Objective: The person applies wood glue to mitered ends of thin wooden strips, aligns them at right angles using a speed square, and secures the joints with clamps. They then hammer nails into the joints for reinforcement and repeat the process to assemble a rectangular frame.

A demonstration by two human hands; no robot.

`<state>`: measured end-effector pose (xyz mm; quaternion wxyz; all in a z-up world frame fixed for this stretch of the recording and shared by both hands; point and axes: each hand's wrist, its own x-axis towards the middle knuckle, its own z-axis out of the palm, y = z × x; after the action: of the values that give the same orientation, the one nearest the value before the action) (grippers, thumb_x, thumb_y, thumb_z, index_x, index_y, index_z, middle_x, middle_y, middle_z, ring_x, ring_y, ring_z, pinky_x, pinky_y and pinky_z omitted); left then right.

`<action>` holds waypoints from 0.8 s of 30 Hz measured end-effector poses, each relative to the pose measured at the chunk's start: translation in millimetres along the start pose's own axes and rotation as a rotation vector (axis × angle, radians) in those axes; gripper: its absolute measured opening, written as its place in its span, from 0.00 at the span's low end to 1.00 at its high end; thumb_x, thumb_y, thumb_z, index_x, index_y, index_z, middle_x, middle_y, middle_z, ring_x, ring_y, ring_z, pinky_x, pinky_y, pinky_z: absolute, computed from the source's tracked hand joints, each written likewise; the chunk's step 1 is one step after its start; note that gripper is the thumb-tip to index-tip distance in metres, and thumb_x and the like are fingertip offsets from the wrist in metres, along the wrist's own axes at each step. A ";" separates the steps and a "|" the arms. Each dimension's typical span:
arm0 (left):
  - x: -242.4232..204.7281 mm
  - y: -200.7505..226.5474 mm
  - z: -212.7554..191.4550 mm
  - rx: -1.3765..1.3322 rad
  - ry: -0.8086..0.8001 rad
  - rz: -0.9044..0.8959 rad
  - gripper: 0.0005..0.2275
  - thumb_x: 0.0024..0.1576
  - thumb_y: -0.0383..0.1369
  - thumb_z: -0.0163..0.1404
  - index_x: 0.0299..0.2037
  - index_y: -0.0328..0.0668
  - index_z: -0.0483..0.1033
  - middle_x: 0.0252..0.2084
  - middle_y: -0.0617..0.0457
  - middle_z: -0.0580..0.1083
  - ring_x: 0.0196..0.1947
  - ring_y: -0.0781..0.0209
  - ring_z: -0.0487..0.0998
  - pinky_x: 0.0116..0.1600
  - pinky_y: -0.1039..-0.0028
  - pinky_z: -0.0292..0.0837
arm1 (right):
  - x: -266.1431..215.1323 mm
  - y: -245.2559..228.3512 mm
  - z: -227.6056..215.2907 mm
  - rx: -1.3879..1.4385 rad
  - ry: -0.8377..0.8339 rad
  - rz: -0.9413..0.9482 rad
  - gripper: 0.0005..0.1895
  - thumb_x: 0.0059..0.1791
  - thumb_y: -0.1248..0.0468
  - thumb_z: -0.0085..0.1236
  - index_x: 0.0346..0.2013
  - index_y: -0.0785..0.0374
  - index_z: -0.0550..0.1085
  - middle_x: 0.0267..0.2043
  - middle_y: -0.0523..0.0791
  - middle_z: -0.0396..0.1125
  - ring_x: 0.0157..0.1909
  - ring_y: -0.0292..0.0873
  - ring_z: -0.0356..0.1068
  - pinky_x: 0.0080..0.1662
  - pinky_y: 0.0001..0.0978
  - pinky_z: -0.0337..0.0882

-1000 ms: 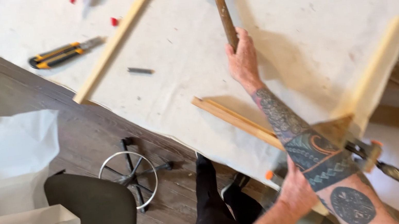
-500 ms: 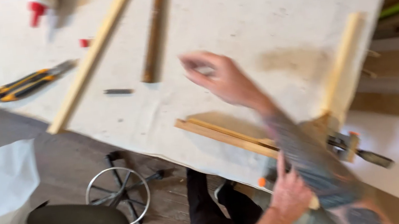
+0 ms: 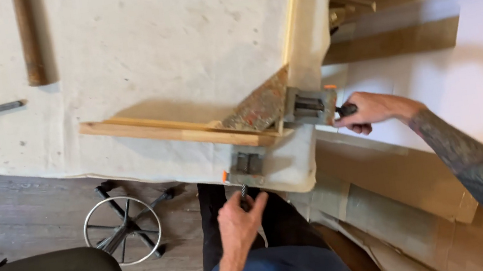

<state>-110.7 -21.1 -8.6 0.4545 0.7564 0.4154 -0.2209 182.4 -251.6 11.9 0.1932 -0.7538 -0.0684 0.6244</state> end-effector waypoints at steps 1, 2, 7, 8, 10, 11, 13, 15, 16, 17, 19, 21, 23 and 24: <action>-10.7 -2.3 0.4 0.014 -0.005 -0.004 0.18 0.45 0.51 0.58 0.21 0.47 0.71 0.23 0.54 0.78 0.29 0.51 0.80 0.39 0.60 0.69 | -2.2 6.9 4.3 0.014 -0.006 0.000 0.20 0.48 0.61 0.59 0.16 0.74 0.73 0.15 0.52 0.68 0.17 0.43 0.67 0.26 0.31 0.69; -14.8 -2.0 -0.7 0.055 0.045 0.006 0.18 0.47 0.51 0.57 0.21 0.46 0.68 0.21 0.52 0.76 0.29 0.45 0.77 0.38 0.58 0.68 | -1.0 7.8 2.9 -0.081 0.053 0.035 0.21 0.46 0.58 0.59 0.15 0.69 0.69 0.13 0.48 0.65 0.15 0.41 0.62 0.24 0.31 0.63; -4.2 -18.2 11.8 -0.038 0.046 -0.090 0.20 0.52 0.47 0.54 0.16 0.42 0.65 0.13 0.54 0.64 0.20 0.55 0.60 0.32 0.63 0.61 | -5.0 11.8 17.2 -0.339 0.380 -0.024 0.22 0.42 0.59 0.58 0.10 0.64 0.61 0.10 0.43 0.56 0.14 0.39 0.50 0.21 0.34 0.50; 1.7 -28.9 13.8 -0.100 -0.008 -0.056 0.20 0.52 0.45 0.55 0.16 0.41 0.65 0.15 0.56 0.62 0.21 0.61 0.59 0.32 0.65 0.60 | -7.5 11.6 21.5 -0.392 0.463 -0.069 0.21 0.40 0.59 0.56 0.09 0.63 0.59 0.09 0.42 0.52 0.13 0.40 0.48 0.21 0.35 0.49; -2.1 -38.9 17.8 -0.158 -0.061 -0.030 0.19 0.51 0.43 0.56 0.16 0.40 0.65 0.16 0.57 0.60 0.23 0.68 0.58 0.31 0.67 0.60 | 5.2 33.1 28.7 -0.443 0.537 -0.115 0.20 0.37 0.59 0.54 0.07 0.63 0.57 0.07 0.42 0.49 0.13 0.40 0.46 0.20 0.36 0.49; -11.8 -37.8 19.9 -0.515 -0.282 -0.148 0.18 0.54 0.37 0.56 0.16 0.43 0.62 0.11 0.57 0.57 0.13 0.69 0.54 0.20 0.72 0.49 | 20.2 54.6 31.5 -0.664 0.687 -0.137 0.14 0.39 0.55 0.50 0.16 0.61 0.64 0.14 0.47 0.59 0.20 0.51 0.58 0.26 0.44 0.58; 1.0 -38.0 18.6 -0.872 -0.497 -0.225 0.20 0.56 0.31 0.56 0.15 0.47 0.58 0.06 0.56 0.54 0.03 0.70 0.51 0.09 0.77 0.38 | 39.9 71.0 25.1 -0.888 0.876 -0.168 0.15 0.41 0.51 0.47 0.25 0.60 0.72 0.22 0.52 0.70 0.27 0.62 0.69 0.31 0.52 0.68; 5.0 -59.9 18.3 -1.178 -0.968 -0.211 0.20 0.62 0.34 0.49 0.20 0.49 0.52 0.11 0.62 0.47 0.06 0.74 0.43 0.10 0.82 0.35 | 33.0 82.4 40.0 -0.940 1.167 -0.331 0.10 0.46 0.53 0.56 0.31 0.53 0.67 0.21 0.38 0.66 0.20 0.48 0.65 0.21 0.42 0.61; 0.4 -55.2 15.1 -1.180 -0.970 -0.212 0.20 0.62 0.34 0.49 0.20 0.49 0.52 0.11 0.62 0.47 0.06 0.74 0.43 0.10 0.82 0.35 | 19.7 76.0 39.9 -0.943 1.166 -0.331 0.10 0.46 0.53 0.56 0.31 0.53 0.67 0.21 0.38 0.66 0.20 0.48 0.65 0.21 0.42 0.61; -3.9 -50.7 11.4 -1.139 -0.839 -0.130 0.15 0.59 0.33 0.51 0.25 0.44 0.58 0.14 0.58 0.53 0.07 0.73 0.47 0.11 0.82 0.40 | 6.7 69.1 39.9 -0.857 1.094 -0.409 0.17 0.45 0.47 0.58 0.34 0.56 0.69 0.30 0.40 0.67 0.32 0.45 0.67 0.33 0.39 0.66; -17.3 -42.6 4.6 -1.098 -0.700 -0.053 0.11 0.56 0.33 0.54 0.31 0.38 0.63 0.16 0.53 0.59 0.09 0.71 0.51 0.13 0.82 0.45 | -14.0 64.2 31.3 -0.771 1.014 -0.493 0.25 0.44 0.41 0.60 0.38 0.58 0.71 0.38 0.43 0.67 0.43 0.43 0.69 0.45 0.36 0.71; -33.1 -35.5 0.2 -0.588 -0.187 -0.092 0.21 0.44 0.34 0.64 0.44 0.40 0.68 0.36 0.48 0.72 0.32 0.62 0.76 0.23 0.75 0.82 | -29.5 69.6 13.2 0.443 0.377 0.000 0.53 0.47 0.31 0.16 0.39 0.76 0.77 0.27 0.61 0.72 0.25 0.54 0.69 0.31 0.41 0.71; -50.3 -35.2 6.8 -0.444 0.059 -0.109 0.18 0.42 0.36 0.65 0.39 0.45 0.72 0.34 0.53 0.76 0.32 0.64 0.77 0.33 0.75 0.78 | -20.0 86.9 17.2 0.608 0.315 0.046 0.46 0.49 0.33 0.28 0.32 0.75 0.75 0.18 0.54 0.61 0.19 0.45 0.56 0.25 0.34 0.57; -57.1 -34.3 11.2 -0.297 0.295 -0.124 0.15 0.40 0.39 0.67 0.34 0.49 0.76 0.31 0.58 0.79 0.32 0.65 0.77 0.43 0.75 0.73 | -15.1 96.3 18.0 0.777 0.255 0.096 0.42 0.52 0.34 0.40 0.25 0.75 0.73 0.10 0.46 0.50 0.12 0.37 0.42 0.19 0.27 0.42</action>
<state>-170.5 -47.0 9.2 0.4806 0.6783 0.5512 -0.0718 148.6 -341.3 -13.2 0.4412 -0.6983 0.2320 0.5137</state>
